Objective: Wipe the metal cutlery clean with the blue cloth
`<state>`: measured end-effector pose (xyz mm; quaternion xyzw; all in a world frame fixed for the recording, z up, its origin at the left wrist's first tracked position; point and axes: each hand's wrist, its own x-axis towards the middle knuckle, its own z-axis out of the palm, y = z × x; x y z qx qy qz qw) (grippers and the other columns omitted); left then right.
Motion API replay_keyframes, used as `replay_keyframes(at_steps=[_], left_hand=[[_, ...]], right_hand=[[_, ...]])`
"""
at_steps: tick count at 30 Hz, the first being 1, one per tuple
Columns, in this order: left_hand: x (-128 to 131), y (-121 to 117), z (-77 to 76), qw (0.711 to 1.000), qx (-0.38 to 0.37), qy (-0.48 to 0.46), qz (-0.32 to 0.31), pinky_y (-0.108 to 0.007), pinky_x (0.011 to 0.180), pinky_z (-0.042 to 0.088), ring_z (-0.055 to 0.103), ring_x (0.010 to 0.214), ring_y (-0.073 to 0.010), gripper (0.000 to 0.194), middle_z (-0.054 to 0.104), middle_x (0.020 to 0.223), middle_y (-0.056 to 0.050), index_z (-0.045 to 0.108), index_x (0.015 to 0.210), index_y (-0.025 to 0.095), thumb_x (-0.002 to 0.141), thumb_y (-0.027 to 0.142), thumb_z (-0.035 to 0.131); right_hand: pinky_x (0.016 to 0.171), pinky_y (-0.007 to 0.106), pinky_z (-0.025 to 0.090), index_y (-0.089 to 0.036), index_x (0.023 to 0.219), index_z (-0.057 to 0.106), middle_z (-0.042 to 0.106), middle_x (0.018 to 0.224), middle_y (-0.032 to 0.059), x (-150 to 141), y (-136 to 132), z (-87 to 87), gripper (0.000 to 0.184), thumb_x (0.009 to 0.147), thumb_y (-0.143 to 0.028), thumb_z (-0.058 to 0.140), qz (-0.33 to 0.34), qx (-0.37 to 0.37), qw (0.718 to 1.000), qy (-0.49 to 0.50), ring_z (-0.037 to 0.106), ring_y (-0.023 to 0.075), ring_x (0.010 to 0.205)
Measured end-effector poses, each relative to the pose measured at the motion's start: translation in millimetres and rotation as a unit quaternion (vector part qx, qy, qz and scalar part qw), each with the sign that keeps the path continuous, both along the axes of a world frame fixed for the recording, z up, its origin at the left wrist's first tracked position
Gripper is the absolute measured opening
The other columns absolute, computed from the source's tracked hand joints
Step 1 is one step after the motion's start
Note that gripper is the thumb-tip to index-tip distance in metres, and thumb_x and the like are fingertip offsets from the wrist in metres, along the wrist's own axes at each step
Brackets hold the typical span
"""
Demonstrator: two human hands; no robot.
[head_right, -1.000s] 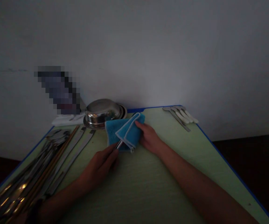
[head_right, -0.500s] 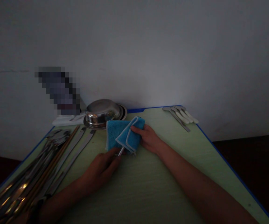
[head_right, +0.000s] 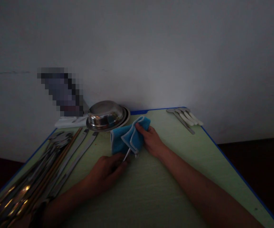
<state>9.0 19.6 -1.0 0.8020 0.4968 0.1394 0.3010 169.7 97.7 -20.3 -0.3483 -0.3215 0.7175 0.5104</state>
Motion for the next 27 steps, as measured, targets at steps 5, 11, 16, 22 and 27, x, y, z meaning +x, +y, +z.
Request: replay_keyframes(at_steps=[5, 11, 16, 22, 27], left_hand=[[-0.5, -0.3, 2.1, 1.000, -0.010, -0.014, -0.007, -0.020, 0.047, 0.033, 0.049, 0.046, -0.0101, 0.021, 0.055, 0.055, 0.004, 0.055, 0.089, 0.017, 0.085, 0.026, 0.037], [-1.2, -0.4, 2.9, 1.000, -0.002, -0.008, -0.011, -0.020, 0.047, 0.032, 0.047, 0.046, -0.0100, 0.022, 0.052, 0.054, 0.004, 0.056, 0.087, 0.017, 0.086, 0.027, 0.036], [-2.0, -0.5, 3.5, 0.999, -0.018, -0.028, -0.001, -0.020, 0.046, 0.031, 0.046, 0.044, -0.0098, 0.023, 0.050, 0.051, 0.005, 0.056, 0.095, 0.016, 0.085, 0.024, 0.037], [-2.9, -1.1, 2.4, 0.999, -0.014, -0.035, -0.004, -0.020, 0.046, 0.032, 0.047, 0.046, -0.0097, 0.023, 0.052, 0.054, 0.004, 0.056, 0.095, 0.016, 0.085, 0.023, 0.036], [-3.7, -1.4, 4.0, 0.999, -0.020, -0.047, -0.005, -0.020, 0.050, 0.034, 0.049, 0.050, -0.0099, 0.024, 0.055, 0.060, 0.003, 0.055, 0.098, 0.017, 0.087, 0.023, 0.035]], right_hand=[[0.068, 0.029, 0.049, -0.017, 0.071, 0.060, 0.066, 0.066, -0.0011, 1.7, -1.1, -1.2, 0.022, 0.061, -0.034, 0.071, -0.010, 0.004, 1.000, -0.015, 0.061, 0.0131, 0.062], [0.070, 0.032, 0.048, -0.019, 0.073, 0.060, 0.067, 0.070, -0.0008, 4.4, -0.6, 1.6, 0.020, 0.060, -0.029, 0.070, -0.011, -0.025, 1.000, -0.014, 0.061, 0.0158, 0.067], [0.074, 0.035, 0.047, -0.021, 0.067, 0.060, 0.063, 0.060, -0.0019, 7.2, 1.7, 6.0, 0.011, 0.057, -0.020, 0.055, 0.008, -0.095, 0.994, 0.046, 0.061, 0.0193, 0.074], [0.075, 0.031, 0.046, -0.019, 0.060, 0.057, 0.058, 0.055, -0.0054, 7.8, -0.3, 3.6, 0.020, 0.049, -0.003, 0.052, 0.038, -0.031, 0.998, 0.026, 0.060, 0.0153, 0.071], [0.075, 0.031, 0.046, -0.017, 0.070, 0.061, 0.064, 0.061, -0.0042, 8.0, -2.4, 2.2, 0.021, 0.054, -0.004, 0.060, 0.061, 0.003, 0.998, 0.020, 0.060, 0.0135, 0.066]])
